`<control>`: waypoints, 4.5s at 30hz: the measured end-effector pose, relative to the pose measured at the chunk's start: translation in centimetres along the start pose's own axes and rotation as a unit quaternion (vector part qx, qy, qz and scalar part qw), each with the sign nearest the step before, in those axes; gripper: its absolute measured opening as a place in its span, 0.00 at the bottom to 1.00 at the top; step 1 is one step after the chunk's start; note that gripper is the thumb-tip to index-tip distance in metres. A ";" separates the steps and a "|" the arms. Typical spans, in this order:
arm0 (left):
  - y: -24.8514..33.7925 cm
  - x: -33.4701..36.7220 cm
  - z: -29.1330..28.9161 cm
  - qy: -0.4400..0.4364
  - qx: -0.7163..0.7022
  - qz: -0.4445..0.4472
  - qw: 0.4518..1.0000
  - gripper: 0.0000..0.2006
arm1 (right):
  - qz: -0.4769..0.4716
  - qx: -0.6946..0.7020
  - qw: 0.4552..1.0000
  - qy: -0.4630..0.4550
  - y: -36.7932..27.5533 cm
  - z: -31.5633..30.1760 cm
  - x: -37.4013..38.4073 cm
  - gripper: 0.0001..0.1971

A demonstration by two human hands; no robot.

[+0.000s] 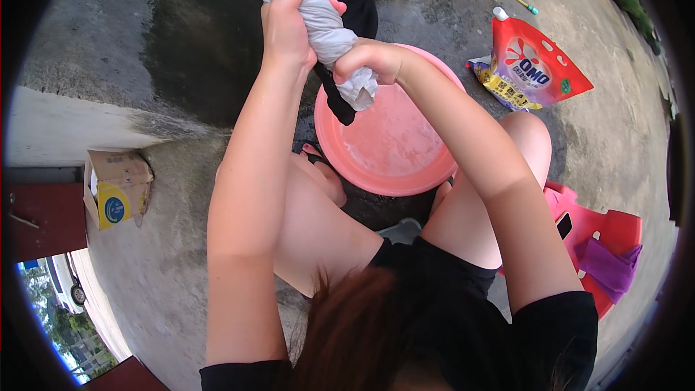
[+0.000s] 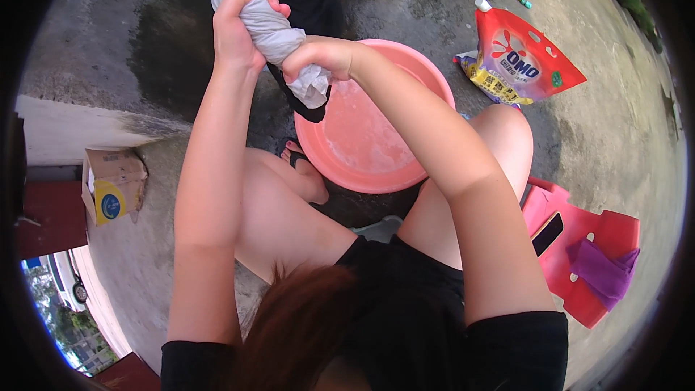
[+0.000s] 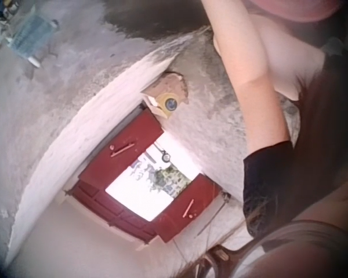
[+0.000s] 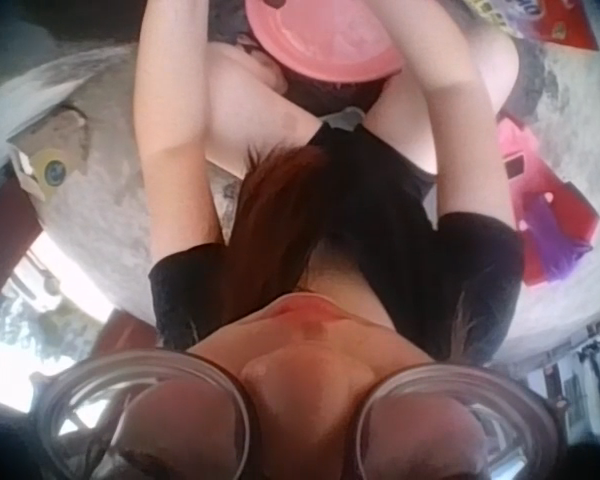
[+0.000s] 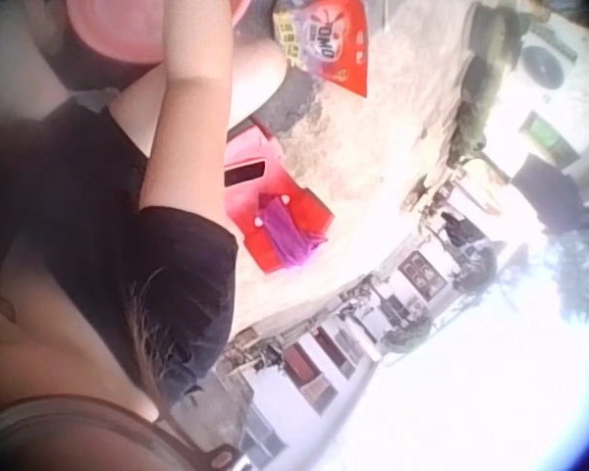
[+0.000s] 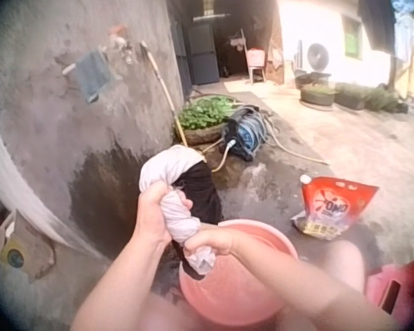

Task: The person washes clothes in a pink basin by hand, soaking and scrubbing a black garment and a white garment, then wringing the clothes to remove water before emptying the basin.

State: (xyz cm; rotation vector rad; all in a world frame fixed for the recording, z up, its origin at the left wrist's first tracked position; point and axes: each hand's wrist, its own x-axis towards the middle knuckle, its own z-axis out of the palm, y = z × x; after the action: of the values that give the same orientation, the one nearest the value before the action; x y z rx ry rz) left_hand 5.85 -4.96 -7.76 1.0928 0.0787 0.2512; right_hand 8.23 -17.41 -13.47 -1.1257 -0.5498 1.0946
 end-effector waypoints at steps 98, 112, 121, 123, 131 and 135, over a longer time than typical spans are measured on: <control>9.7 -1.6 -13.3 0.262 0.048 0.105 0.958 0.13 | -0.111 -0.274 0.785 0.544 1.0 -14.7 -2.1 0.15; 9.9 -2.4 -10.7 0.308 0.104 0.140 0.935 0.14 | -0.169 -0.481 0.802 0.311 0.5 -2.4 -0.9 0.25; 10.1 -2.9 -11.0 0.299 0.100 0.155 0.936 0.14 | -0.140 -0.499 0.790 0.327 -0.7 -1.5 -2.3 0.23; 10.0 -2.7 -11.2 0.301 0.101 0.155 0.935 0.14 | -0.150 -0.534 0.758 0.345 -0.9 -3.1 -2.7 0.24; 10.0 -2.8 -11.4 0.270 0.125 0.191 0.935 0.13 | -0.147 -0.653 0.655 0.350 -1.0 -3.8 -3.4 0.24; 9.9 -2.6 -10.6 0.298 0.110 0.156 0.935 0.13 | -0.136 -0.632 0.684 0.339 0.6 -6.7 -2.8 0.22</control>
State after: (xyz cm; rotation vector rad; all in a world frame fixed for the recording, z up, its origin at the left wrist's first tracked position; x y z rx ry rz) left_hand -0.27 7.89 -4.02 1.2191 0.4881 0.8743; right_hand 12.24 -22.85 -16.12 -2.3939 -0.8364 -0.2203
